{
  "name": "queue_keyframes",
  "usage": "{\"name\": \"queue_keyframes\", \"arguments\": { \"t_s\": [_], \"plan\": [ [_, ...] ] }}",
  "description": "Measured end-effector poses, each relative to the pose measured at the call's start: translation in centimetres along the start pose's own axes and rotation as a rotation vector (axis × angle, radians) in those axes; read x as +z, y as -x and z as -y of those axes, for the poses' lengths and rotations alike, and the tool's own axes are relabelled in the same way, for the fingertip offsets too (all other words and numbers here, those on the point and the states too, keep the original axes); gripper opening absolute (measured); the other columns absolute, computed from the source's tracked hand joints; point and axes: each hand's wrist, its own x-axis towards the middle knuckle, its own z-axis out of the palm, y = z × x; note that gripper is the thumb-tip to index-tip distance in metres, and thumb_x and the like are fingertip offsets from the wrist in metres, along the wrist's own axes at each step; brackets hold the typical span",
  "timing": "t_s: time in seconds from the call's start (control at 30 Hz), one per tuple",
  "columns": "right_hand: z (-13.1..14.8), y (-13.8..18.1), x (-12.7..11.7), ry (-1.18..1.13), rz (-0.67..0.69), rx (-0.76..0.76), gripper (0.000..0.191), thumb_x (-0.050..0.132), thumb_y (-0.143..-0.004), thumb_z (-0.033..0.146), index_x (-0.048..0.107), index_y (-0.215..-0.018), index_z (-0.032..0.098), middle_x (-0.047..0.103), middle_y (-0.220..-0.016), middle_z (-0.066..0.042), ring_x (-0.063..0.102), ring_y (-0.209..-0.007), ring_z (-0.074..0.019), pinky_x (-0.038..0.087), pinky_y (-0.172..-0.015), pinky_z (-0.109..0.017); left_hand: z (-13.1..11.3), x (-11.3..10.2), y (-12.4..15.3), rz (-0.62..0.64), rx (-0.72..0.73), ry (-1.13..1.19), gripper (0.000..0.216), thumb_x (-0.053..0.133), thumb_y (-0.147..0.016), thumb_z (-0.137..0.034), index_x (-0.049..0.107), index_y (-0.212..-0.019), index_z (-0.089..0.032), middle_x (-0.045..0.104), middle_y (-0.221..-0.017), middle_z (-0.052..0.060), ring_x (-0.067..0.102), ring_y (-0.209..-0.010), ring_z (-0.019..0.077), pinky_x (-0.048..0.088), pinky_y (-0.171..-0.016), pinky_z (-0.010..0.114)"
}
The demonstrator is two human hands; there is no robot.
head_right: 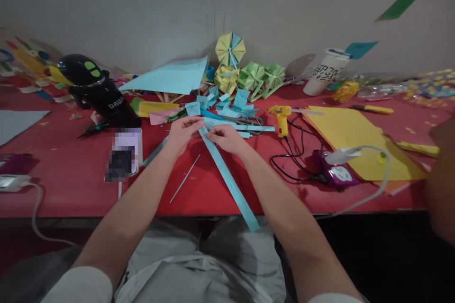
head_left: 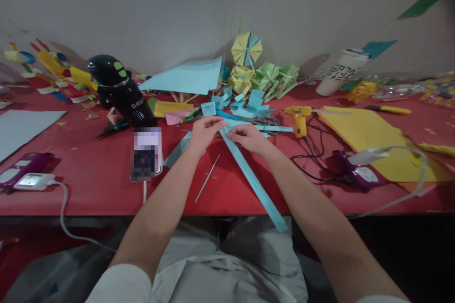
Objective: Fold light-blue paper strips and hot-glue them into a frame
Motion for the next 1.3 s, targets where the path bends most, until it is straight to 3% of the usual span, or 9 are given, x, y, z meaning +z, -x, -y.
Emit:
{"name": "queue_keyframes", "arguments": {
  "t_s": [0.17, 0.27, 0.5, 0.77, 0.93, 1.13, 1.3],
  "plan": [
    [0.8, 0.2, 0.2, -0.005, -0.033, 0.023, 0.046, 0.067, -0.073, 0.061, 0.058, -0.064, 0.017, 0.037, -0.054, 0.005, 0.028, -0.053, -0.0087, 0.023, -0.052, -0.027, 0.5, -0.4, -0.4, -0.037, 0.086, -0.051, 0.026, 0.081, -0.063, -0.029, 0.073, -0.082, -0.013, 0.070, -0.076, 0.004, 0.063, -0.070, 0.0137, 0.055, -0.068, 0.029],
    [1.0, 0.3, 0.2, -0.010, -0.020, 0.023, 0.045, 0.064, -0.075, 0.061, 0.057, -0.064, 0.017, 0.039, -0.055, 0.005, 0.030, -0.053, -0.0091, 0.024, -0.052, -0.027, 0.4, -0.4, -0.4, -0.059, 0.066, -0.019, 0.030, 0.083, -0.063, -0.031, 0.072, -0.084, -0.014, 0.069, -0.075, 0.003, 0.062, -0.069, 0.0129, 0.054, -0.067, 0.028],
    [0.7, 0.2, -0.1, 0.043, -0.111, -0.022, 0.049, 0.061, -0.077, 0.065, 0.053, -0.063, 0.018, 0.042, -0.056, 0.004, 0.033, -0.055, -0.0102, 0.028, -0.053, -0.027, -0.2, 0.1, 0.5, 0.143, -0.146, -0.123, 0.040, 0.087, -0.059, -0.046, 0.065, -0.068, -0.014, 0.061, -0.067, 0.001, 0.057, -0.062, 0.0111, 0.050, -0.061, 0.027],
    [1.0, 0.3, 0.0, -0.020, -0.076, 0.003, 0.051, 0.065, -0.074, 0.064, 0.049, -0.058, 0.018, 0.036, -0.055, 0.005, 0.030, -0.055, -0.0092, 0.024, -0.053, -0.027, -0.1, 0.2, 0.5, 0.072, -0.082, -0.073, 0.038, 0.089, -0.055, -0.041, 0.063, -0.056, -0.014, 0.056, -0.057, -0.001, 0.053, -0.059, 0.0103, 0.047, -0.062, 0.027],
    [1.3, 0.6, -0.1, -0.020, 0.008, 0.040, 0.043, 0.066, -0.076, 0.058, 0.058, -0.066, 0.017, 0.039, -0.056, 0.005, 0.030, -0.053, -0.0089, 0.024, -0.053, -0.027, -0.2, -0.2, -0.2, -0.021, -0.029, -0.044, 0.038, 0.089, -0.055, -0.044, 0.066, -0.060, -0.014, 0.058, -0.057, -0.001, 0.051, -0.057, 0.0096, 0.046, -0.059, 0.026],
    [1.2, 0.5, 0.0, 0.006, -0.072, 0.005, 0.048, 0.066, -0.075, 0.063, 0.057, -0.064, 0.017, 0.042, -0.056, 0.003, 0.033, -0.054, -0.0095, 0.027, -0.052, -0.027, -0.2, 0.0, 0.1, 0.056, -0.130, -0.031, 0.041, 0.088, -0.056, -0.047, 0.062, -0.062, -0.015, 0.057, -0.058, -0.001, 0.056, -0.059, 0.0120, 0.049, -0.061, 0.028],
    [1.6, 0.7, 0.0, 0.024, -0.056, 0.030, 0.053, 0.067, -0.072, 0.067, 0.053, -0.058, 0.018, 0.034, -0.053, 0.005, 0.026, -0.053, -0.0086, 0.022, -0.050, -0.027, -0.1, -0.3, 0.1, 0.039, 0.000, -0.172, 0.042, 0.086, -0.060, -0.048, 0.059, -0.054, -0.016, 0.053, -0.051, -0.002, 0.050, -0.052, 0.0094, 0.042, -0.055, 0.025]
  ]
}}
